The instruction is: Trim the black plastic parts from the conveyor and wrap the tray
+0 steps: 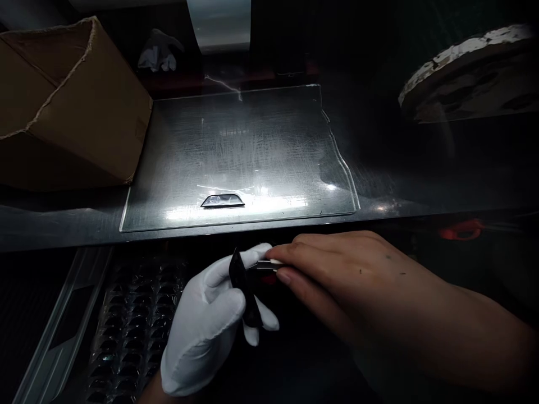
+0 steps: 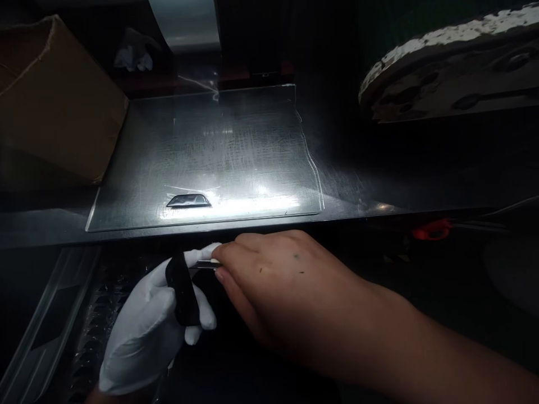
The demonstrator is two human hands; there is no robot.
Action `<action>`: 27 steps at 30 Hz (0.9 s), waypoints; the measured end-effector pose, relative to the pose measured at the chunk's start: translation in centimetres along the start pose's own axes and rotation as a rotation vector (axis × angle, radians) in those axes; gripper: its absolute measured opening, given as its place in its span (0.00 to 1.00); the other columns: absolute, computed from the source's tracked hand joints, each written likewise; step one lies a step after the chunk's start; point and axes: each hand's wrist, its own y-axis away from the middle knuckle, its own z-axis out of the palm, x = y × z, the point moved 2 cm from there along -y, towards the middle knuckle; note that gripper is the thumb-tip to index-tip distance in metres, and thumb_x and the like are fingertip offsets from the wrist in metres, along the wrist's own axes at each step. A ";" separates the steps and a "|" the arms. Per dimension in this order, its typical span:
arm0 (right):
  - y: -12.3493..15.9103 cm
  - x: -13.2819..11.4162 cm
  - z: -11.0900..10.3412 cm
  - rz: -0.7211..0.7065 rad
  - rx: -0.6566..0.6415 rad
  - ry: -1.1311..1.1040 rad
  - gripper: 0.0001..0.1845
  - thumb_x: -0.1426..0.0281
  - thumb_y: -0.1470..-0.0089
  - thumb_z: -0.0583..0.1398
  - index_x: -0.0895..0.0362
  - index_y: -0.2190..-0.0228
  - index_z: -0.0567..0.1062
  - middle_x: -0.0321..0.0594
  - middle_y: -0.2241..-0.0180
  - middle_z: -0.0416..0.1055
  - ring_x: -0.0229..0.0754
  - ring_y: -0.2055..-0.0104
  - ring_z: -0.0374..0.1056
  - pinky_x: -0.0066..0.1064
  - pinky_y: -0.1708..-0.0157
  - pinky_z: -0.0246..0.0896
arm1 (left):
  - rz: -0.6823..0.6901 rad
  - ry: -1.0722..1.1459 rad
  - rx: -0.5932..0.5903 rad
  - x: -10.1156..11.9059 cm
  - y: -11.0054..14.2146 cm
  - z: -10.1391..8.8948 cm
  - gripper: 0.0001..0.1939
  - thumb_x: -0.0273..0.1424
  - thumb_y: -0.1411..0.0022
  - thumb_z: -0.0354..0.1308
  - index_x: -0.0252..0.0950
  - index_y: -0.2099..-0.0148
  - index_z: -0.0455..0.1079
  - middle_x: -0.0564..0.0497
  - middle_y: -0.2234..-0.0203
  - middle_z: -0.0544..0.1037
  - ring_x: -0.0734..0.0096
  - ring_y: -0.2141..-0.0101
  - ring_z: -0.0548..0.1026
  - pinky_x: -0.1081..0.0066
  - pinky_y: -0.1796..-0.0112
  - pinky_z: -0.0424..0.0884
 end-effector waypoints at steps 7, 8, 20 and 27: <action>-0.5 -0.4 0.3 0.011 -0.060 -0.028 0.11 0.67 0.28 0.55 0.51 0.61 0.77 0.33 0.60 0.79 0.39 0.65 0.74 0.32 0.64 0.68 | -0.004 0.006 0.023 -0.1 0.3 -0.3 0.25 0.41 0.34 0.66 0.40 0.37 0.75 0.46 0.72 0.84 0.76 0.77 0.75 0.79 0.73 0.71; -0.5 -0.4 0.4 0.017 -0.077 -0.038 0.11 0.67 0.28 0.55 0.51 0.61 0.77 0.33 0.62 0.79 0.39 0.66 0.74 0.32 0.64 0.67 | -0.004 -0.001 0.028 -0.1 0.3 -0.3 0.25 0.41 0.34 0.66 0.41 0.37 0.75 0.46 0.73 0.84 0.76 0.77 0.75 0.80 0.73 0.72; -0.1 -0.4 0.7 0.020 -0.154 -0.016 0.10 0.67 0.28 0.54 0.51 0.59 0.76 0.32 0.66 0.75 0.37 0.69 0.69 0.33 0.66 0.61 | -0.003 -0.062 0.054 0.0 0.1 -0.6 0.25 0.44 0.34 0.65 0.43 0.38 0.76 0.45 0.73 0.84 0.73 0.75 0.77 0.79 0.73 0.71; -0.1 -0.5 0.5 0.036 -0.169 0.039 0.09 0.69 0.30 0.56 0.51 0.62 0.76 0.32 0.68 0.74 0.37 0.72 0.67 0.31 0.70 0.59 | -0.004 -0.022 0.085 -0.1 0.0 -0.3 0.19 0.41 0.33 0.65 0.44 0.42 0.79 0.42 0.65 0.87 0.70 0.72 0.81 0.80 0.74 0.72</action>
